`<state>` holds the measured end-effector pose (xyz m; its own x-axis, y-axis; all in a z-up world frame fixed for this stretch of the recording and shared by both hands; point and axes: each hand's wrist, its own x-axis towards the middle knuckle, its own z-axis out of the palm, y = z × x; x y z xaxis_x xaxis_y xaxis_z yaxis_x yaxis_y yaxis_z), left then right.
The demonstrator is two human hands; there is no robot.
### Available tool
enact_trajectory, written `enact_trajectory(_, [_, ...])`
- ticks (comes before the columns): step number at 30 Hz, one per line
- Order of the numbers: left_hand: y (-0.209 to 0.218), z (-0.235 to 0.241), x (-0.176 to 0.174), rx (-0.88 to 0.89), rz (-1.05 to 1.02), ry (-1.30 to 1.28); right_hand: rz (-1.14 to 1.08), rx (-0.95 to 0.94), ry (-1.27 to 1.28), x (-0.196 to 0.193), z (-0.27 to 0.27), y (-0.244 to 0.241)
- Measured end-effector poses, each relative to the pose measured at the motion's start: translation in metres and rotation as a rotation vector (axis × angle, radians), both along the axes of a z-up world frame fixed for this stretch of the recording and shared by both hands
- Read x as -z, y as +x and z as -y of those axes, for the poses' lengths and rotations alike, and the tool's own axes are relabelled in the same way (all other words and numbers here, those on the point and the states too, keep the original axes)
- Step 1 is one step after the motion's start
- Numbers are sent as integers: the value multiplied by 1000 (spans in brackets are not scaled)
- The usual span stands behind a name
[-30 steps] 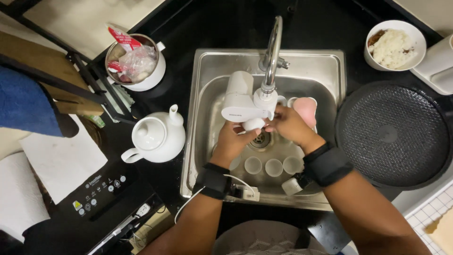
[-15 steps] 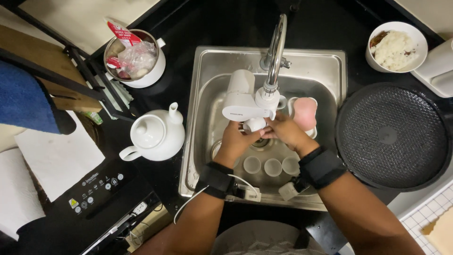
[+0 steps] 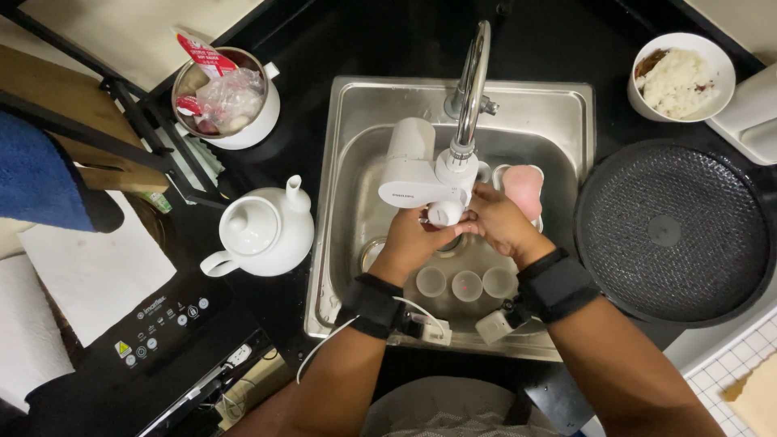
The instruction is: Washing and rinsing small white ceramic cups and a teapot in a kitchen sink.
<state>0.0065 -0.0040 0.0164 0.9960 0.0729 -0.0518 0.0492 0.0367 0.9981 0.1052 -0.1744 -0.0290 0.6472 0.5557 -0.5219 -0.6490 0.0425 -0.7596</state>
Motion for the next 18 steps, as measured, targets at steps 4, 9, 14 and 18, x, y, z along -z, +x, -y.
enact_trajectory(4, [2, 2, -1, -33, 41, 31, 72, -6, -82, -2, -4, -2])
enact_trajectory(9, [6, 2, 1, -32, -13, 98, -21, 77, -40, -5, -7, -1])
enact_trajectory(14, [9, 0, 25, -18, -23, -137, 6, 43, -44, -16, -4, 2])
enact_trajectory(18, [10, -2, 51, -16, -113, -100, 59, 23, -86, -15, -1, 5])
